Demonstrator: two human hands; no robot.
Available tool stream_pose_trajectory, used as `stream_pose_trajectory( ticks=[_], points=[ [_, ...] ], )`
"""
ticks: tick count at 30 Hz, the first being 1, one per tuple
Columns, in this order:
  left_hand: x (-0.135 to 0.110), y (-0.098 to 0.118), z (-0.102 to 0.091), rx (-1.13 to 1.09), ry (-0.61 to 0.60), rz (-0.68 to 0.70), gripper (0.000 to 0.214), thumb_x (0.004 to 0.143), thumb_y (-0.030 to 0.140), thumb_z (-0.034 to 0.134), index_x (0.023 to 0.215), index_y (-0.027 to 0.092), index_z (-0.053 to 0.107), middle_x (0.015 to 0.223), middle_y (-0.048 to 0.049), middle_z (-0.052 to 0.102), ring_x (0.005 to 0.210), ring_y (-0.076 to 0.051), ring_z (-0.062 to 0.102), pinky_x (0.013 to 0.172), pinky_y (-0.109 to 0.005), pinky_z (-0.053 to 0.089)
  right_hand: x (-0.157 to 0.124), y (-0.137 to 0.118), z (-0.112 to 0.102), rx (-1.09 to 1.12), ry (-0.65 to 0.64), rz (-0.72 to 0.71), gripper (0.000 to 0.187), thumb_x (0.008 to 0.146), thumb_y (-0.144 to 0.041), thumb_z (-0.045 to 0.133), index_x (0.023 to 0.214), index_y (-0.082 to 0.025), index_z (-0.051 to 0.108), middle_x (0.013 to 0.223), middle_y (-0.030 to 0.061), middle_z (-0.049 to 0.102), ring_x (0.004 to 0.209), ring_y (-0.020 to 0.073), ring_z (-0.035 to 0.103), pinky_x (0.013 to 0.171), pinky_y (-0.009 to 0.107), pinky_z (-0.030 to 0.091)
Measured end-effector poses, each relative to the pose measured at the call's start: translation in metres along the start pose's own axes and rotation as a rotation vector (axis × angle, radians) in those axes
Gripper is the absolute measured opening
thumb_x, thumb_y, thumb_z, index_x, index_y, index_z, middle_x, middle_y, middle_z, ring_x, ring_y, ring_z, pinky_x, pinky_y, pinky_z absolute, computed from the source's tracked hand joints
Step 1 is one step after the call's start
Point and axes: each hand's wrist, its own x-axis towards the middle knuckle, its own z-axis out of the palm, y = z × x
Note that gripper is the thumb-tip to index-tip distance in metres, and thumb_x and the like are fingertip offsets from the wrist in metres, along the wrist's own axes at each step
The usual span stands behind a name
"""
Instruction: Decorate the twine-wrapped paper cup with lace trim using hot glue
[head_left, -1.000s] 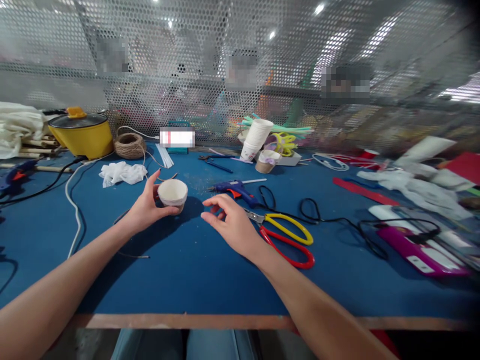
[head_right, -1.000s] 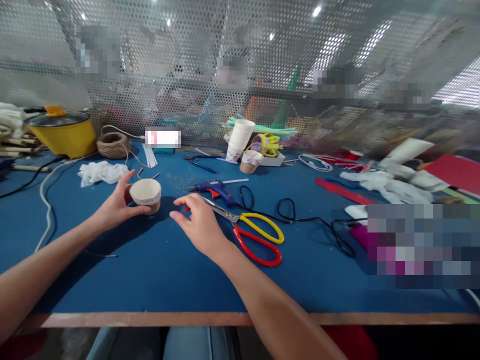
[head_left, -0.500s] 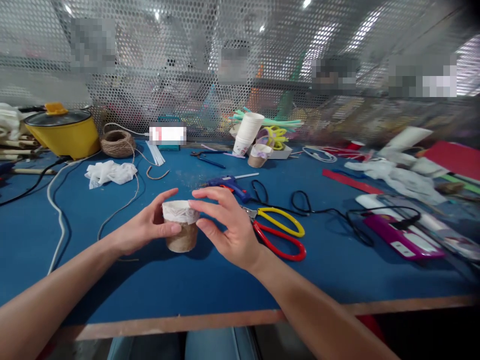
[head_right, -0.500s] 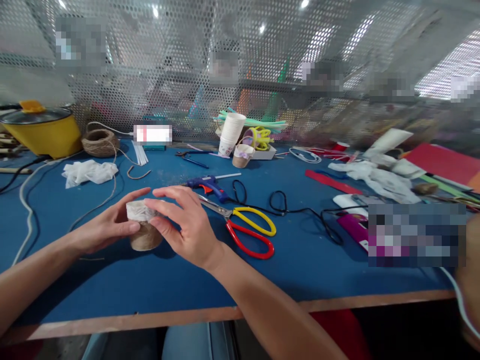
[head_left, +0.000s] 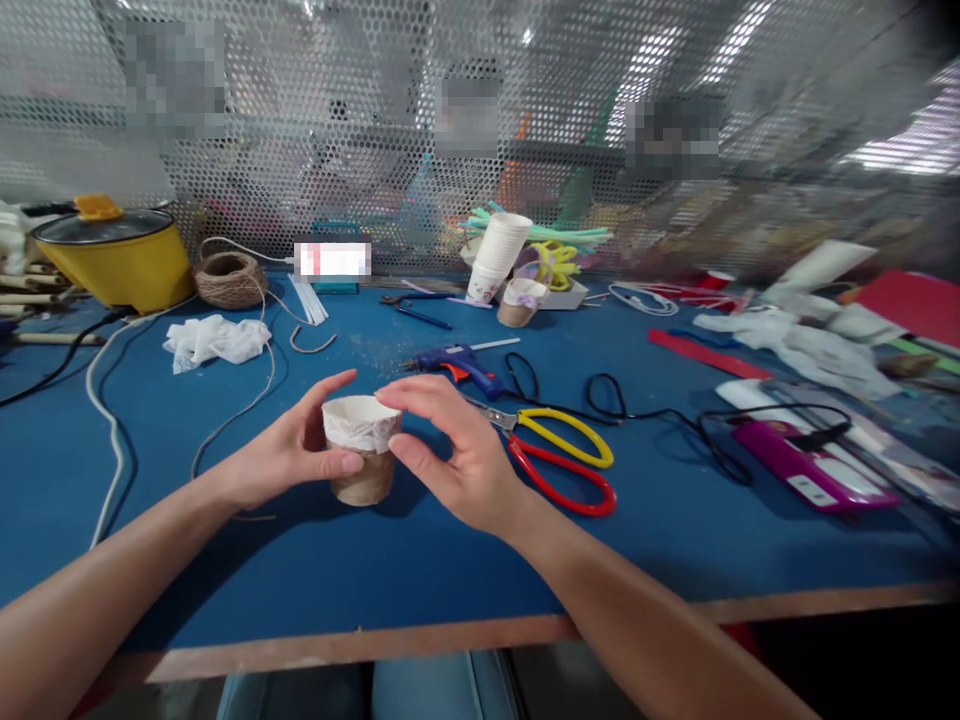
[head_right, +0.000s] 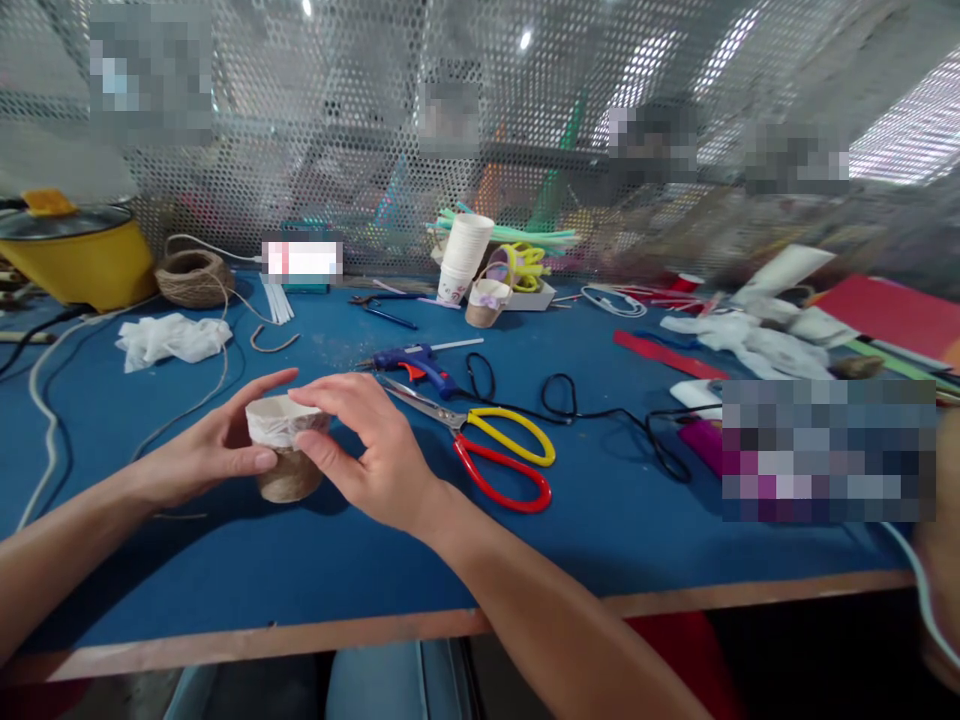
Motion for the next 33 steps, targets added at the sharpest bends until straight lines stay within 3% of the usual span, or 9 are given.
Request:
stream_pose_trajectory(
  ticks=[6,12,16,19,21,24,27,31,33],
  points=[
    [0.0,0.0,0.001,0.003,0.023,0.004,0.09,0.053,0.02,0.077,0.134,0.025,0.037,0.099,-0.0063,0.069,0.089,-0.024,0.067,0.073,-0.032,0.052,0.001,0.0,0.001,-0.055,-0.009,-0.063,0.009,0.086,-0.019,0.055,0.09,-0.021,0.063,0.1,0.0084,0.064,0.098,0.0199,0.059,0.089,0.041,0.047],
    [-0.001,-0.001,0.001,0.009,-0.007,0.044,0.092,0.055,0.019,0.076,0.136,0.028,0.033,0.107,-0.0077,0.067,0.098,-0.026,0.065,0.08,-0.035,0.052,0.0,-0.002,-0.001,0.011,-0.08,0.043,0.025,0.085,-0.029,0.058,0.108,-0.022,0.059,0.113,0.0088,0.063,0.114,0.0232,0.053,0.099,0.045,0.04],
    [-0.001,-0.001,0.0,0.022,0.0,0.091,0.094,0.054,0.018,0.079,0.136,0.027,0.033,0.11,-0.0085,0.067,0.103,-0.028,0.063,0.084,-0.036,0.052,0.002,0.002,-0.002,0.135,0.087,0.268,0.021,0.091,-0.031,0.047,0.106,-0.021,0.059,0.115,0.0085,0.062,0.111,0.0185,0.055,0.097,0.038,0.042],
    [-0.001,-0.002,-0.004,-0.026,-0.016,0.065,0.096,0.054,0.024,0.082,0.137,0.026,0.034,0.117,-0.011,0.065,0.109,-0.031,0.06,0.088,-0.037,0.05,0.005,0.01,-0.003,0.247,0.288,0.509,0.015,0.084,-0.035,0.058,0.088,-0.02,0.058,0.088,0.0042,0.066,0.081,0.0145,0.062,0.076,0.03,0.05],
    [-0.001,-0.003,-0.007,-0.123,-0.011,0.045,0.09,0.057,0.034,0.082,0.135,0.026,0.038,0.125,-0.0114,0.061,0.114,-0.032,0.057,0.088,-0.037,0.05,0.006,0.013,-0.003,0.293,0.302,0.592,0.022,0.078,-0.04,0.064,0.076,-0.019,0.055,0.068,-0.0003,0.063,0.062,0.0116,0.058,0.063,0.026,0.049],
    [0.0,-0.003,-0.01,-0.287,0.004,0.035,0.07,0.067,0.043,0.074,0.128,0.024,0.047,0.128,-0.01,0.059,0.115,-0.033,0.056,0.085,-0.037,0.053,0.005,0.013,-0.002,0.307,0.161,0.615,0.039,0.083,-0.053,0.053,0.066,-0.018,0.054,0.049,-0.0033,0.054,0.048,0.01,0.052,0.054,0.024,0.044],
    [0.0,-0.002,-0.009,-0.379,-0.012,0.025,0.056,0.069,0.045,0.071,0.117,0.019,0.057,0.112,-0.0094,0.068,0.105,-0.031,0.063,0.082,-0.038,0.055,0.004,0.01,0.0,0.212,-0.02,0.568,0.052,0.088,-0.06,0.036,0.063,-0.017,0.054,0.049,-0.0011,0.055,0.05,0.0106,0.052,0.054,0.024,0.042],
    [0.003,-0.001,-0.007,-0.48,0.042,0.059,0.044,0.066,0.044,0.075,0.101,0.02,0.064,0.096,-0.0038,0.072,0.087,-0.023,0.069,0.075,-0.031,0.057,0.004,0.012,0.002,-0.041,-0.18,0.463,0.045,0.089,-0.055,0.041,0.079,-0.015,0.06,0.073,0.0057,0.066,0.066,0.0154,0.06,0.062,0.028,0.048],
    [0.005,-0.001,-0.009,-0.501,0.137,0.136,0.04,0.064,0.041,0.077,0.096,0.021,0.065,0.095,-0.0018,0.072,0.084,-0.02,0.069,0.073,-0.027,0.058,0.002,0.015,0.006,-0.217,-0.278,0.407,0.045,0.088,-0.052,0.047,0.101,-0.011,0.062,0.1,0.0144,0.067,0.093,0.0235,0.062,0.081,0.037,0.049]
  ],
)
